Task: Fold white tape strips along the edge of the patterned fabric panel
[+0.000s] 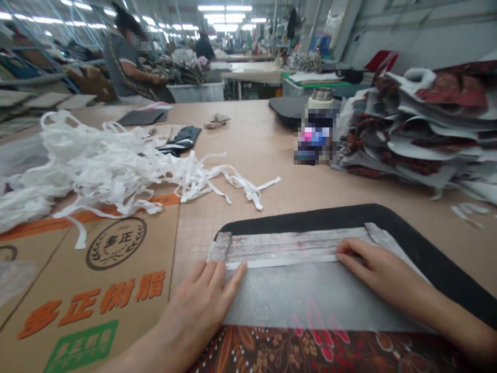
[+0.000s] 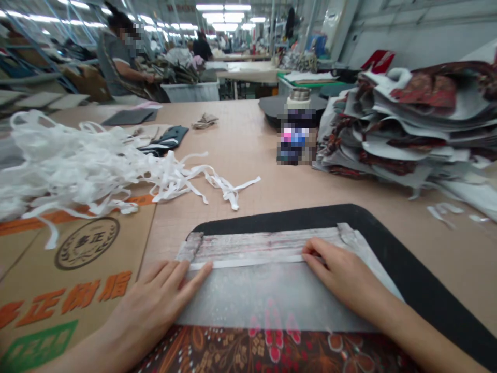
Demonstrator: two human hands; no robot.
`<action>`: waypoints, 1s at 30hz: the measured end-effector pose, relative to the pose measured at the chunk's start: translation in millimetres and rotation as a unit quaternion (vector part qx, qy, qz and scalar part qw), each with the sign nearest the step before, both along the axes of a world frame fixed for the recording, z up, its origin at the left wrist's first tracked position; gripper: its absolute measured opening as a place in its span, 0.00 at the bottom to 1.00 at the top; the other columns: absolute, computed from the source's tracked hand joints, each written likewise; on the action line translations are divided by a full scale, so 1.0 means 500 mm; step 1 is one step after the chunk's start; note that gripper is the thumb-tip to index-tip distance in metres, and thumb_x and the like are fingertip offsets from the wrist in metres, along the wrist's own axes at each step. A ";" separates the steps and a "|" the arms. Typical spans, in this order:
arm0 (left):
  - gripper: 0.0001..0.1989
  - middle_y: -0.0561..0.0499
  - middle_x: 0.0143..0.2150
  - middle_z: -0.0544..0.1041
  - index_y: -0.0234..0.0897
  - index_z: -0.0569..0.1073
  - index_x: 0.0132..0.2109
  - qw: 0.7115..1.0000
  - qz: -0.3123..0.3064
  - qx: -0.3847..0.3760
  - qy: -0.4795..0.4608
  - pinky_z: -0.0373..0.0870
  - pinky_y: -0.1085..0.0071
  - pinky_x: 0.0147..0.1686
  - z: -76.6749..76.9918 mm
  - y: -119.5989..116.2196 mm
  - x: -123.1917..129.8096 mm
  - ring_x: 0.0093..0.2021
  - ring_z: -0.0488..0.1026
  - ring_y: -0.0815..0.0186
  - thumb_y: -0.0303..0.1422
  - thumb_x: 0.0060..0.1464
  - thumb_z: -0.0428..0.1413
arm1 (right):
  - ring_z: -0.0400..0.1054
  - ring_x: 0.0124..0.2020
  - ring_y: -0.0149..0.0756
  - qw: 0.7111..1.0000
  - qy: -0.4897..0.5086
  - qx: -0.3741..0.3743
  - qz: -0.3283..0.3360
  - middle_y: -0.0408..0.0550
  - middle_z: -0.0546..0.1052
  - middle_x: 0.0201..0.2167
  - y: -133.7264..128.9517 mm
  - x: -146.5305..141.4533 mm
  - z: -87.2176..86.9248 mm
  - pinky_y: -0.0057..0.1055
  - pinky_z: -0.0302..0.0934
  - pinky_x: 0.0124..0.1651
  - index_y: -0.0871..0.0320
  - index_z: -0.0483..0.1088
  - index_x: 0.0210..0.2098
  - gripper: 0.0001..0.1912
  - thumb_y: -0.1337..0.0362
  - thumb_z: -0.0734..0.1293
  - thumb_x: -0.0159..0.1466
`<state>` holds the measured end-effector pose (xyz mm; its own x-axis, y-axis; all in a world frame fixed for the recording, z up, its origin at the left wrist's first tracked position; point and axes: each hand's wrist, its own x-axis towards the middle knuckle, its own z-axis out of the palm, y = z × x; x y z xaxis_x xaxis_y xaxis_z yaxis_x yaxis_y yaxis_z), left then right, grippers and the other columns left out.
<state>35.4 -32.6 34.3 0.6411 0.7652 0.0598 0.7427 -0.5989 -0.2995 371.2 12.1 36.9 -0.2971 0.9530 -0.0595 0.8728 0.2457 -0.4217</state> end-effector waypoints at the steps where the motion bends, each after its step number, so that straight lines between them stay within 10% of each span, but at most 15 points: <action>1: 0.28 0.45 0.38 0.70 0.36 0.60 0.58 1.000 0.001 -0.010 0.011 0.64 0.59 0.40 0.000 0.001 0.001 0.37 0.66 0.58 0.16 0.50 0.44 | 0.68 0.29 0.34 1.000 -0.002 -0.001 -0.001 0.43 0.73 0.28 -0.001 -0.002 0.001 0.30 0.59 0.32 0.55 0.65 0.31 0.08 0.62 0.57 0.62; 18: 0.18 0.41 0.40 0.68 0.26 0.68 0.47 0.976 -0.191 -0.103 -0.022 0.70 0.60 0.33 0.009 0.079 0.229 0.36 0.65 0.56 0.19 0.50 0.43 | 0.67 0.31 0.34 0.998 -0.049 0.011 -0.024 0.45 0.74 0.29 -0.002 -0.027 0.017 0.28 0.53 0.32 0.58 0.67 0.31 0.04 0.69 0.60 0.59; 30: 0.28 0.42 0.45 0.68 0.31 0.58 0.58 0.979 -0.174 -0.105 -0.006 0.69 0.61 0.38 -0.005 0.088 0.235 0.41 0.66 0.58 0.15 0.49 0.42 | 0.62 0.20 0.28 0.982 0.054 -0.089 -0.156 0.40 0.68 0.19 0.002 0.156 0.021 0.24 0.52 0.23 0.59 0.67 0.29 0.09 0.62 0.58 0.58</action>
<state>152.9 11.2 31.7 0.8657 0.4961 -0.0660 0.4848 -0.8640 -0.1358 449.2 13.3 47.3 -0.0067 0.9761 -0.2173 0.8420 -0.1117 -0.5277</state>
